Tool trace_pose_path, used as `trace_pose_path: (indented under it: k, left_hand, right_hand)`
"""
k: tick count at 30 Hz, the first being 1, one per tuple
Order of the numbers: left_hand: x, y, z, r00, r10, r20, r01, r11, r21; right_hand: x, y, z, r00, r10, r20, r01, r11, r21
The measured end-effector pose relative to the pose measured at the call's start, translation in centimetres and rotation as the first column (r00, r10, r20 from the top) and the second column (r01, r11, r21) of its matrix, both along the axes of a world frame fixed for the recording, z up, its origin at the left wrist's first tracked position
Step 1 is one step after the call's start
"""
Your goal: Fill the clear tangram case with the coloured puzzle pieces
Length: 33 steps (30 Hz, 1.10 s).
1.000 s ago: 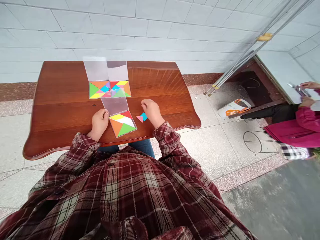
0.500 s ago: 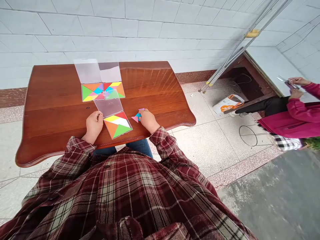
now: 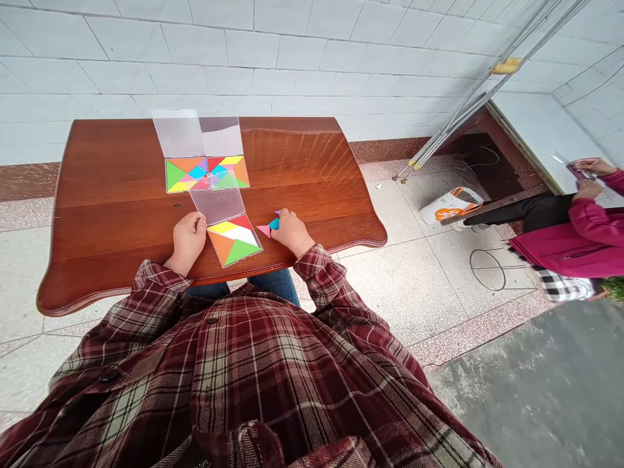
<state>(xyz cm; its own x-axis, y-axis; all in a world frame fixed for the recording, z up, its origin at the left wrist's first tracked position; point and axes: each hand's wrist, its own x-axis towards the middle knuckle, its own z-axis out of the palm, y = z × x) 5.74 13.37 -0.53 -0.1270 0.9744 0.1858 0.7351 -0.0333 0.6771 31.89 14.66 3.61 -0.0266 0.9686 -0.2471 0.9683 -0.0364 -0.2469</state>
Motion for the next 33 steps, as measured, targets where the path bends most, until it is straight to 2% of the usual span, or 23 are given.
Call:
trace_pose_path:
  k: [3,6,11,16,23,33]
  left_hand:
    - [0.0,0.0,0.1,1.000,-0.003,-0.008,0.003,1.000,0.001]
    - [0.1,0.0,0.2,1.000,-0.003,-0.006,0.003,1.000,0.002]
    - [0.1,0.0,0.4,1.000,-0.002,-0.007,0.002,1.000,-0.010]
    - [0.2,-0.1,0.5,1.000,-0.004,-0.007,0.004,1.000,-0.014]
    - [0.3,-0.2,0.6,1.000,0.003,0.013,-0.003,1.000,-0.025]
    - [0.4,-0.2,0.8,1.000,0.004,0.007,-0.004,0.999,-0.042]
  right_hand:
    - [0.2,-0.4,0.6,0.999,-0.053,-0.012,0.053,0.997,0.055]
    - [-0.6,-0.8,1.2,0.997,0.023,-0.078,-0.015,0.995,0.100]
    - [-4.1,-1.2,1.6,0.966,0.233,-0.115,-0.234,0.972,0.012]
    - [-6.5,-1.4,1.9,0.950,0.311,-0.026,-0.312,0.946,-0.089]
    - [-6.4,-1.2,2.2,0.920,0.387,0.062,-0.380,0.920,-0.094]
    - [-6.0,-1.2,2.3,0.921,0.383,0.072,-0.376,0.922,-0.095]
